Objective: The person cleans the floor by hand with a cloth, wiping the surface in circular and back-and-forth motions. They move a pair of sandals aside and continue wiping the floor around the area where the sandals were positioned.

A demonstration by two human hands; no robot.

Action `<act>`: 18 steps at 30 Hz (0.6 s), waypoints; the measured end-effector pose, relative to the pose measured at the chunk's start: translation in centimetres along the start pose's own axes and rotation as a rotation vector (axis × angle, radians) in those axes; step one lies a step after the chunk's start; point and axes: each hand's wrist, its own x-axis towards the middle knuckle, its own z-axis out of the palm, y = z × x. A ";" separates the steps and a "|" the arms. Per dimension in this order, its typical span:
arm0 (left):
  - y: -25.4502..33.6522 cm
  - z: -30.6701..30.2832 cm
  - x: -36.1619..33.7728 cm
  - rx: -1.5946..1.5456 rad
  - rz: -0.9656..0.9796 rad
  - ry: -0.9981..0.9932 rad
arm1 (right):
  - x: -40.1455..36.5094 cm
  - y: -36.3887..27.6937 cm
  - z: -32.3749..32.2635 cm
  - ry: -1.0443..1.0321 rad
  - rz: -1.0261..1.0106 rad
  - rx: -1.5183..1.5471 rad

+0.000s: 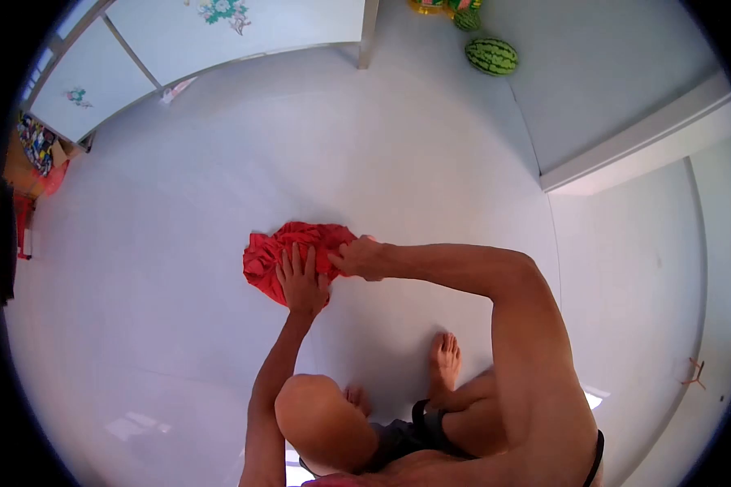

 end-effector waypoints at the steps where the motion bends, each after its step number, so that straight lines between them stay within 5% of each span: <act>1: 0.1 -0.2 0.1 -0.009 0.003 -0.015 | 0.0 0.7 1.0 0.079 -0.053 0.008; 4: 0.2 -0.9 0.0 -0.025 0.014 -0.042 | -0.3 0.5 -1.2 -0.007 -0.090 -0.123; 7: 0.4 -1.4 0.1 -0.067 0.047 -0.029 | -0.3 0.2 -0.1 0.334 -0.143 0.039; 11: 1.4 -0.9 -0.9 -0.051 0.274 -0.224 | -2.1 -3.5 -1.7 0.362 0.137 0.242; 18: 6.9 -0.5 -1.8 -0.001 0.393 -0.426 | -5.4 -7.4 8.5 0.633 0.319 0.275</act>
